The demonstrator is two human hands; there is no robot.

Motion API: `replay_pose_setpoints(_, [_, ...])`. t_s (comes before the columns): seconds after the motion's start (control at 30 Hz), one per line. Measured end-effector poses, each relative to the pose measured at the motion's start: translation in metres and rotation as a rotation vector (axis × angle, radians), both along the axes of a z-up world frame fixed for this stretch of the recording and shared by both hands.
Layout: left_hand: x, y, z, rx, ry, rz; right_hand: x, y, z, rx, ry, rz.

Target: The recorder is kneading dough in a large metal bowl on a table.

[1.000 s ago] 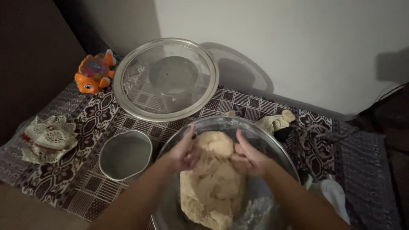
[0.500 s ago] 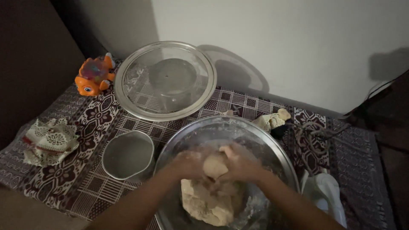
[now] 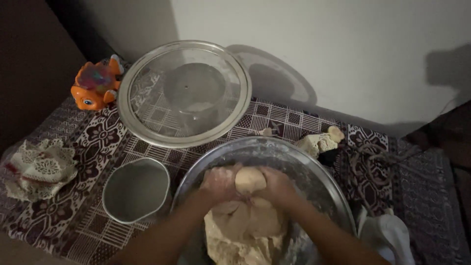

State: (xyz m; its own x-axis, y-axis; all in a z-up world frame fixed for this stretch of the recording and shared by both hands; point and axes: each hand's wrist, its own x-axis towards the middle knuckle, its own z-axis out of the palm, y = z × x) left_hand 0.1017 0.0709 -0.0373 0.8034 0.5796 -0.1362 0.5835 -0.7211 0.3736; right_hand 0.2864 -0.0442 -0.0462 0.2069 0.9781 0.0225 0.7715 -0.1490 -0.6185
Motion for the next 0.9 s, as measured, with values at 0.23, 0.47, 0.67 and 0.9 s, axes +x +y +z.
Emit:
replay_pose_setpoints(0.23, [0.002, 0.002, 0.006, -0.065, 0.062, -0.004, 0.003, 0.001, 0.021, -0.113, 0.221, 0.030])
replay_pose_setpoints(0.47, [-0.081, -0.051, 0.046, -0.103, -0.234, -0.235, -0.039, -0.085, 0.063, 0.085, -0.097, 0.318])
replay_pose_setpoints(0.67, [-0.085, -0.079, 0.051, 0.186, -0.089, -0.310, -0.072, -0.116, 0.067, -0.078, -0.205, 0.178])
replay_pose_setpoints(0.9, [-0.046, -0.065, 0.056, -0.100, 0.208, -0.235, -0.072, -0.066, 0.076, -0.379, -0.282, 0.115])
